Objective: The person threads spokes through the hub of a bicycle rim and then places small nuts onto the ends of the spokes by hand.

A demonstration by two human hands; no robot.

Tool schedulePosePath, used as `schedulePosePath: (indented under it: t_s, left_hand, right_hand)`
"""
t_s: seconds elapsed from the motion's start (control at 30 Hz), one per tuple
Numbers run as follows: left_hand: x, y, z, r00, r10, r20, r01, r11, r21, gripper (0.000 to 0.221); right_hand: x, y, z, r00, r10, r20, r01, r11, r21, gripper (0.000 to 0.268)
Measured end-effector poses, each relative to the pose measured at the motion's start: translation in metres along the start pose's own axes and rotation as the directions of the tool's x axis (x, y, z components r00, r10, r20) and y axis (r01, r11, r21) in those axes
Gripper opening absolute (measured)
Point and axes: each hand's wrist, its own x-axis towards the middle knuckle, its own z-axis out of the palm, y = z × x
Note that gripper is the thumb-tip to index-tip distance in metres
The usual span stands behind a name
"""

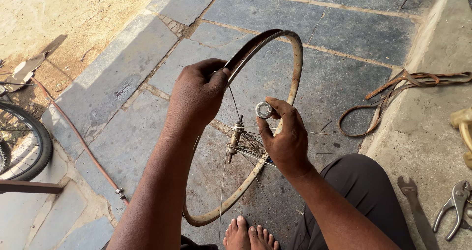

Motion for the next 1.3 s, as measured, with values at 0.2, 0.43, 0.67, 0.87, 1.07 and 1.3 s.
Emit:
schedulePosePath:
  t_s: [0.2, 0.43, 0.67, 0.87, 1.07, 1.3]
  left_hand:
    - [0.002, 0.002, 0.003, 0.998, 0.05, -0.025, -0.05, 0.999, 0.001, 0.035]
    - [-0.002, 0.003, 0.003, 0.998, 0.053, -0.033, -0.054, 0.998, -0.032, 0.034]
    - [-0.004, -0.004, 0.003, 0.996, 0.074, -0.053, -0.078, 0.995, -0.068, 0.035]
    - [-0.003, -0.004, 0.004, 0.998, 0.053, -0.04, -0.056, 0.996, -0.065, 0.035]
    - [-0.003, -0.005, 0.0, 0.998, 0.032, -0.05, -0.037, 0.995, -0.097, 0.035]
    - [-0.001, -0.012, -0.005, 0.998, 0.051, -0.04, -0.055, 0.992, -0.113, 0.035]
  right_hand:
    - [0.008, -0.015, 0.007, 0.996, 0.078, -0.038, -0.071, 0.984, 0.165, 0.045]
    - [0.025, -0.027, 0.033, 0.914, 0.383, 0.135, -0.324, 0.487, 0.811, 0.041]
    - [0.023, -0.028, 0.044, 0.905, 0.378, 0.193, -0.356, 0.427, 0.831, 0.039]
    - [0.032, -0.029, 0.051, 0.934, 0.335, 0.127, -0.274, 0.44, 0.855, 0.036]
    - [0.047, -0.044, 0.049, 0.91, 0.378, 0.173, -0.33, 0.406, 0.852, 0.033]
    - [0.054, -0.062, 0.053, 0.957, 0.208, -0.2, -0.123, 0.922, 0.366, 0.025]
